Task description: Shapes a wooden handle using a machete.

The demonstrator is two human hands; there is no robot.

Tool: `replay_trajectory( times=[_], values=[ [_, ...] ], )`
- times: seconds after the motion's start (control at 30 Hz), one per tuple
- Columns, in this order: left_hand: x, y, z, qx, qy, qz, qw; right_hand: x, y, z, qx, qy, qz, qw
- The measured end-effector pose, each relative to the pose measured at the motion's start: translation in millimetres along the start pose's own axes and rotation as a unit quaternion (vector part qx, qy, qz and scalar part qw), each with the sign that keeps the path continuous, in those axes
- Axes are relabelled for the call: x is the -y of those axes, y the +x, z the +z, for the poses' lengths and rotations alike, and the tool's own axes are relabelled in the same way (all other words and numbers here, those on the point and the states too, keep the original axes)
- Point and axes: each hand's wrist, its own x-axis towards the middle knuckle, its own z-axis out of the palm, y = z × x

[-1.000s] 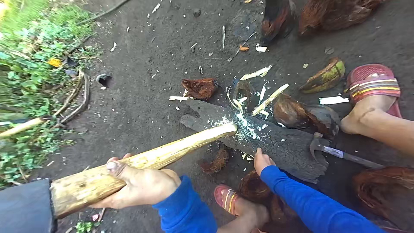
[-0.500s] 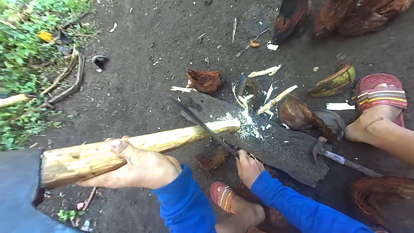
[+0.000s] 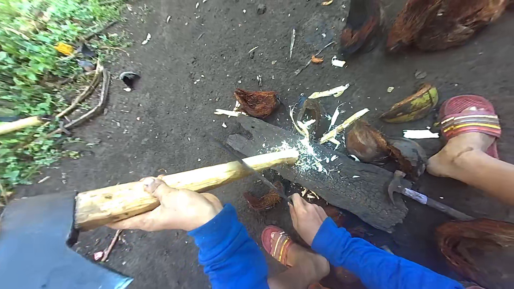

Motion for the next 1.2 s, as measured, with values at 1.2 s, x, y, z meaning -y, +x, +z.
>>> replay_trajectory(
  times=[1.2],
  values=[
    [-22,-36,21,0.039,0.016,0.137,0.99,-1,-10,-51,-0.001,-0.048,0.027,0.999]
  ],
)
